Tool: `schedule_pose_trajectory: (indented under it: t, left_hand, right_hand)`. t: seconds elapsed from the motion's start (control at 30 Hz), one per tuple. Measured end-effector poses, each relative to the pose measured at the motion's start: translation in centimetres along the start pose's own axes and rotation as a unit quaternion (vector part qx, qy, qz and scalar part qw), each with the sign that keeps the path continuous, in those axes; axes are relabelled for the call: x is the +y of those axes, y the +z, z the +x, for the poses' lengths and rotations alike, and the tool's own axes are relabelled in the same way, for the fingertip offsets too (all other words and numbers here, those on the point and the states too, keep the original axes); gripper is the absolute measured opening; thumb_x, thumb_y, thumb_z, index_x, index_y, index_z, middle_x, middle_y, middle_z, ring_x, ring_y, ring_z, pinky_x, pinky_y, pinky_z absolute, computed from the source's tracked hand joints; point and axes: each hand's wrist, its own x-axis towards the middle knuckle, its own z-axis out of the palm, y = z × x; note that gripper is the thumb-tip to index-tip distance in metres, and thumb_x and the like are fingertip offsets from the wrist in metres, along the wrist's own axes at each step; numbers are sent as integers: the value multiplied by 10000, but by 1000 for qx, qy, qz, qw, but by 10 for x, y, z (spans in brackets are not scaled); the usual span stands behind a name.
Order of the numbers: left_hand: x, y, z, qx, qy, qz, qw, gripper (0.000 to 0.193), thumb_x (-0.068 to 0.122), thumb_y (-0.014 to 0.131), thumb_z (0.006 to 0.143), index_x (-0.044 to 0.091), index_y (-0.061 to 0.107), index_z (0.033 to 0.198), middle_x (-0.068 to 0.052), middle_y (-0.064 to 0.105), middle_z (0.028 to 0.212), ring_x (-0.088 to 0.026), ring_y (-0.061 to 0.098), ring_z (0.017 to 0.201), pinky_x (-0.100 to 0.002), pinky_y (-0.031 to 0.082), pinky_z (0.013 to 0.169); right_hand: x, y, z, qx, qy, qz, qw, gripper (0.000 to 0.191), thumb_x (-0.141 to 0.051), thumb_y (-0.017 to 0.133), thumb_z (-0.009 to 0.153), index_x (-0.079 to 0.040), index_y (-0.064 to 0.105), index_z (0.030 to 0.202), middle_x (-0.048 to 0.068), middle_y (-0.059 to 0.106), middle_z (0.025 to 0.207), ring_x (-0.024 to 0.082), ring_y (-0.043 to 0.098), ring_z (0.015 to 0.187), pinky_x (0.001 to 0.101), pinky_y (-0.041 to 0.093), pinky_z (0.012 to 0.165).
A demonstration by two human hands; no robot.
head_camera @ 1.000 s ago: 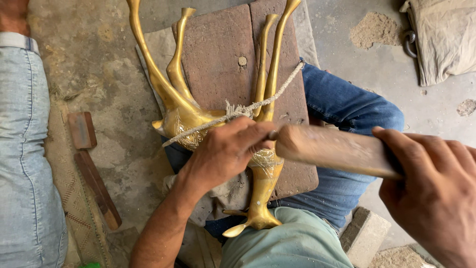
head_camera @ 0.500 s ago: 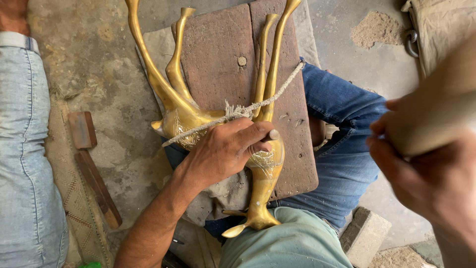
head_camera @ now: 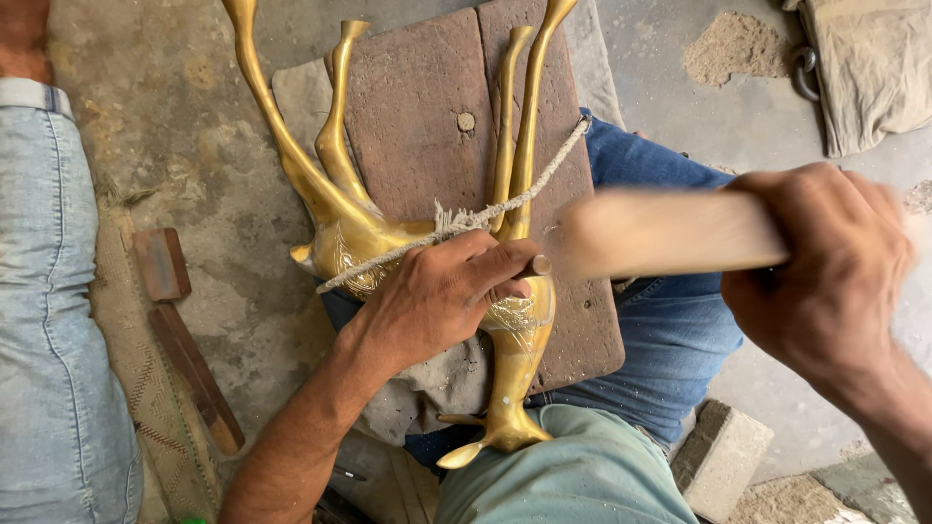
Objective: The person sits on the floor with a brass deer figurine strapped to a wooden board on their lap and chases its surface, holding a punch against the metal and striking it with a wooden mallet to emboss decorative patterns, repositioning the punch repeatedly around the body and legs.
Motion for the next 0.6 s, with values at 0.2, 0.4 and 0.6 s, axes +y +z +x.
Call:
schedule_pose_trajectory:
  t: [0.2, 0.4, 0.6]
  left_hand:
    - [-1, -1, 2, -6, 8, -5, 1000, 356, 225, 755, 939, 184, 616, 1264, -61, 637, 912, -263, 709, 766, -404, 584, 644]
    - [4, -3, 7, -16, 6, 17, 1000, 328, 233, 750, 939, 191, 626, 1240, -59, 640, 907, -268, 711, 758, -409, 581, 634]
    - [12, -7, 13, -41, -8, 25, 999, 334, 191, 725, 941, 199, 634, 1262, -58, 634, 860, -271, 712, 728, -408, 580, 600]
  right_hand:
    - [7, 1, -5, 16, -14, -6, 1000, 301, 77, 670, 822, 15, 620, 1112, 180, 669, 957, 299, 675, 842, 381, 545, 773]
    - [4, -3, -19, 38, -6, -45, 998, 279, 59, 676, 865, 10, 614, 1132, 153, 669, 953, 302, 667, 847, 377, 539, 798]
    - [-3, 5, -28, 37, 9, -76, 996, 348, 8, 659, 813, -43, 637, 1157, 123, 669, 927, 276, 669, 811, 397, 526, 779]
